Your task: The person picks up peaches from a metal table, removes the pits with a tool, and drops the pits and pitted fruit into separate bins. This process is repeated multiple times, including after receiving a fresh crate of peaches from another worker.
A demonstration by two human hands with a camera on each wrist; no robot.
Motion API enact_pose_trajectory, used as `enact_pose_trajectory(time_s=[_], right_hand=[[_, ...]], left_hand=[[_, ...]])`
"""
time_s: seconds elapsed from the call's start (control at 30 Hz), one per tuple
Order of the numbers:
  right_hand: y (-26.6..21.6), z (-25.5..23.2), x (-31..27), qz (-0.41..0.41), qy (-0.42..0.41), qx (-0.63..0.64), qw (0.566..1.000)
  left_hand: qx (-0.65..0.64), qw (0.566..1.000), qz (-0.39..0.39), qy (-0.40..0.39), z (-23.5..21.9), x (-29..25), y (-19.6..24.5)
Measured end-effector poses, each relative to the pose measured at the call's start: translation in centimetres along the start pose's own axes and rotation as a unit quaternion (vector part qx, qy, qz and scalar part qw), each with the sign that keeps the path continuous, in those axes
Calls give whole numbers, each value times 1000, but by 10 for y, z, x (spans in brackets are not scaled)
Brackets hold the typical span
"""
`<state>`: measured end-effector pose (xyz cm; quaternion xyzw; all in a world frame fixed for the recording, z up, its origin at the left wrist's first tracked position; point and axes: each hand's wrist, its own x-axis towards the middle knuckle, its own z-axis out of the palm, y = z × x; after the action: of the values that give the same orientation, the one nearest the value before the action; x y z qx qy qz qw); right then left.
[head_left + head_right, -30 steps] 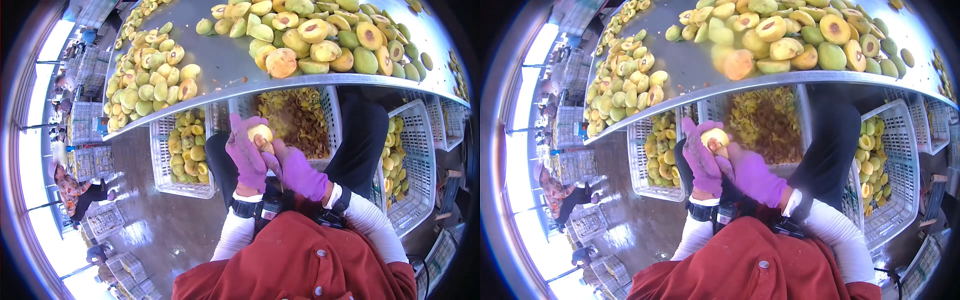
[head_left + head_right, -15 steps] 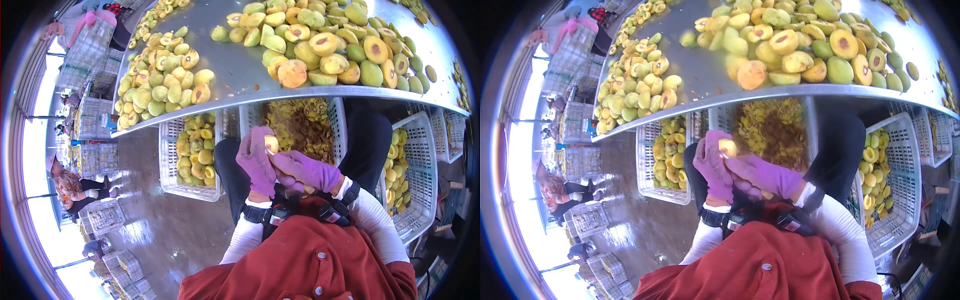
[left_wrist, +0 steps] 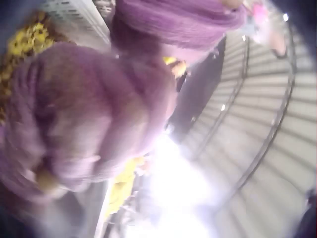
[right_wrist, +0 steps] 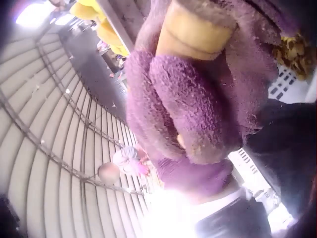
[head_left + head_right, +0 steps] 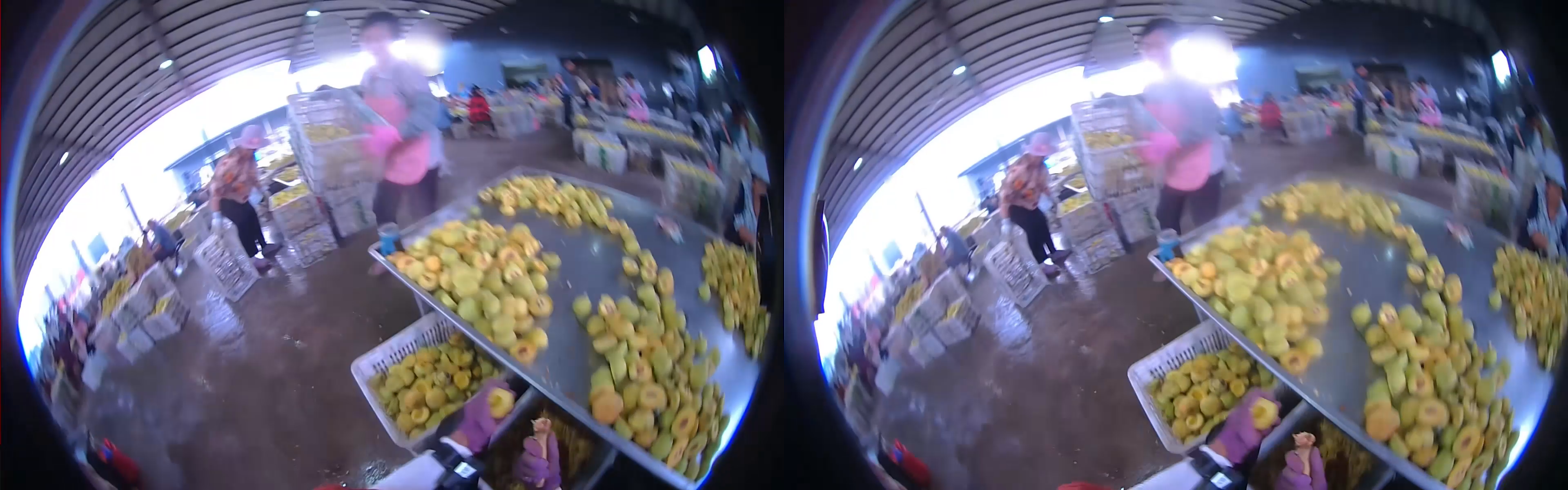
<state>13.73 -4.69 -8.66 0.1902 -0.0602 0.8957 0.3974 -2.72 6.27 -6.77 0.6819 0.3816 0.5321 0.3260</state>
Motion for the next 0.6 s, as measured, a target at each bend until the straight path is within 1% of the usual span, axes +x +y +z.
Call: enact_pose_trajectory(time_s=[0.03, 0.07, 0.1, 0.13, 0.17, 0.2, 0.23, 0.27, 0.3, 0.33, 0.37, 0.4, 0.43, 0.47, 0.5, 0.53, 0.57, 0.6], right_hand=[[-10, 24, 16, -37, 119, -93, 988], [-16, 59, 32, -72, 234, -187, 951], [-29, 85, 55, -87, 350, -192, 913], [-38, 101, 76, -109, 465, -193, 857], [-45, 101, 106, -96, 466, -202, 856], [-51, 98, 128, -95, 371, -259, 887], [-52, 95, 147, -91, 277, -307, 906], [-56, 77, 189, -12, 305, -409, 860], [-49, 49, 240, 72, 324, -499, 801], [-28, 31, 291, 82, 334, -567, 748], [-29, 23, 338, 150, 245, -633, 719], [-35, 1, 389, 130, 142, -668, 718], [-32, -21, 434, 119, 158, -613, 765], [-30, -43, 479, 107, 173, -552, 809], [-28, -65, 524, 93, 187, -490, 846], [-28, -87, 569, 97, 191, -466, 858], [-22, -116, 615, 32, 152, -442, 883], [-8, -102, 627, 17, -24, -608, 793]], left_hand=[[91, 990, 94, 54, -49, 42, -5], [-46, 979, 19, 196, -101, 88, -47], [-195, 917, -14, 348, -152, 134, -87], [-280, 901, -190, 273, -233, 144, -33], [-249, 884, -169, 357, -292, 168, -60], [-227, 847, -201, 437, -329, 180, -40], [-176, 827, -195, 497, -395, 197, -120], [-184, 819, -195, 507, -422, 213, -144], [-228, 811, -193, 503, -452, 221, -163], [-267, 802, -189, 500, -479, 220, -180], [-265, 796, -180, 513, -498, 227, -193], [135, 865, -45, 482, -510, 234, -208], [508, 780, 88, 354, -509, 239, -223], [296, 874, 84, 377, -498, 251, -218], [170, 911, 40, 373, -493, 258, -209], [-23, 927, -24, 373, -478, 246, -195], [-139, 918, -49, 368, -462, 231, -177], [-190, 916, -41, 351, -442, 220, -154]])
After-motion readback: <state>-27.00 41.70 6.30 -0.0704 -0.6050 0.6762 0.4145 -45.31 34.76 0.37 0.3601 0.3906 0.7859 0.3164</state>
